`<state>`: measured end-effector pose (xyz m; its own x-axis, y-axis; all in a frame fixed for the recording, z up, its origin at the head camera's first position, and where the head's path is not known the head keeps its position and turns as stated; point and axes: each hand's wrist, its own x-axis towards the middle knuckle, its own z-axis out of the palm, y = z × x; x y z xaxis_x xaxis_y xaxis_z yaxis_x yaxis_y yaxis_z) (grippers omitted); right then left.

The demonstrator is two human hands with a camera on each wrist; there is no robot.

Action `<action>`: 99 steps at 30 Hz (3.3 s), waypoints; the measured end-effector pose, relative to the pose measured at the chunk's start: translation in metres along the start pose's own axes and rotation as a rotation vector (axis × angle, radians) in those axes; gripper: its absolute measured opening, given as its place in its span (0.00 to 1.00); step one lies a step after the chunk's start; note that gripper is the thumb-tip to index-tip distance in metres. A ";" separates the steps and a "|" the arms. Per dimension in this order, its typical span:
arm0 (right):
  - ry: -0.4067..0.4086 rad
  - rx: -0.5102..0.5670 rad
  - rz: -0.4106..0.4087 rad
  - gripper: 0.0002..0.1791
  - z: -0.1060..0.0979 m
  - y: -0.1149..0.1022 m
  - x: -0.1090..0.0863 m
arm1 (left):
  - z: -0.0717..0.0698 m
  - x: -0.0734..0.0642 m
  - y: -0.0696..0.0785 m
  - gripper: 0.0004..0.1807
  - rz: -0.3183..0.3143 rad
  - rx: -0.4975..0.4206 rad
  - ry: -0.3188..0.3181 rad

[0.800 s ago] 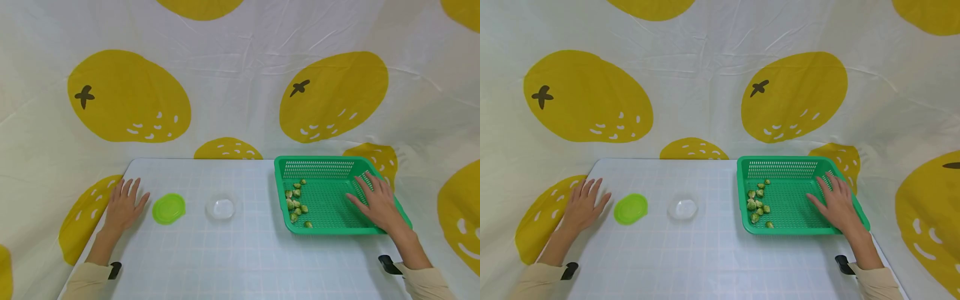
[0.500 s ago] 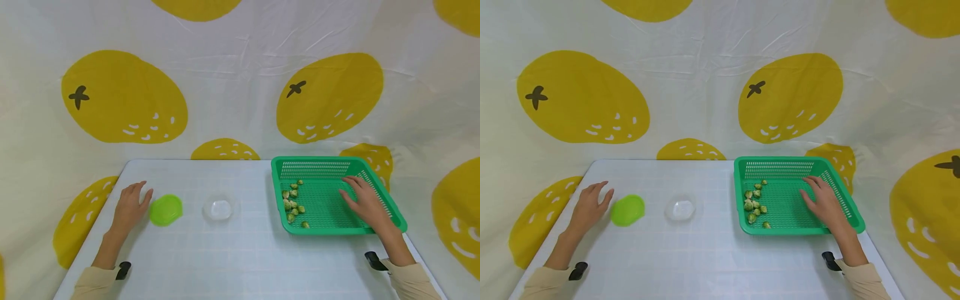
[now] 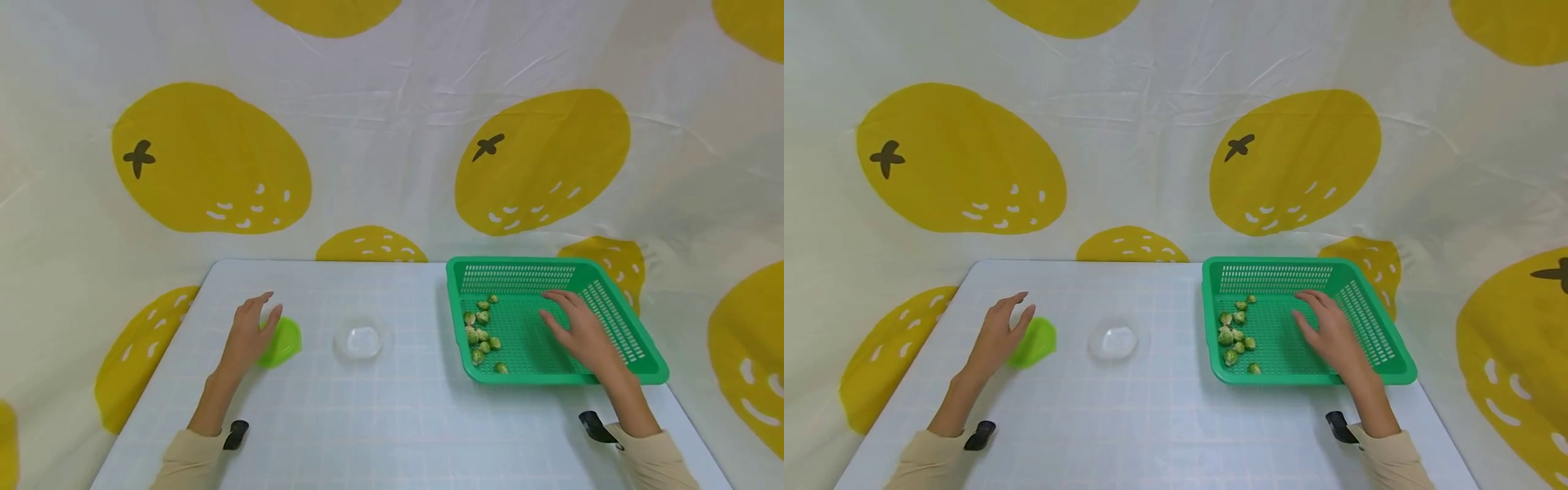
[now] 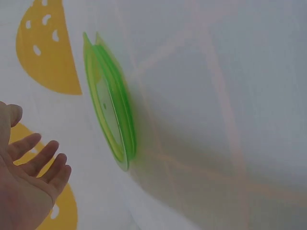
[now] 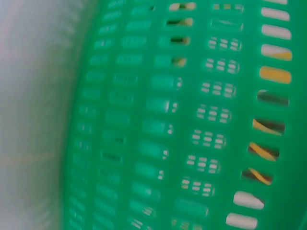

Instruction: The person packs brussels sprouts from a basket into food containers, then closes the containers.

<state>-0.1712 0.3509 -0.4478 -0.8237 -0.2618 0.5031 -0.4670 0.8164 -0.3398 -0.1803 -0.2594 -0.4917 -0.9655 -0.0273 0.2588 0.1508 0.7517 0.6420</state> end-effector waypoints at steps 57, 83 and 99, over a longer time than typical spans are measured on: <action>-0.521 0.255 -0.067 0.17 0.057 -0.053 0.017 | 0.077 -0.029 0.080 0.47 -0.118 -0.400 -0.305; -0.604 0.172 0.021 0.14 0.059 -0.050 0.018 | 0.080 -0.027 0.078 0.53 -0.076 -0.424 -0.360; -0.594 0.194 -0.040 0.12 0.057 -0.050 0.020 | 0.080 -0.027 0.081 0.59 -0.058 -0.353 -0.405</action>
<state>-0.1825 0.2758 -0.4666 -0.8166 -0.5771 0.0098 -0.5053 0.7065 -0.4956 -0.1593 -0.1456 -0.5043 -0.9684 0.2465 -0.0382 0.0898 0.4871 0.8687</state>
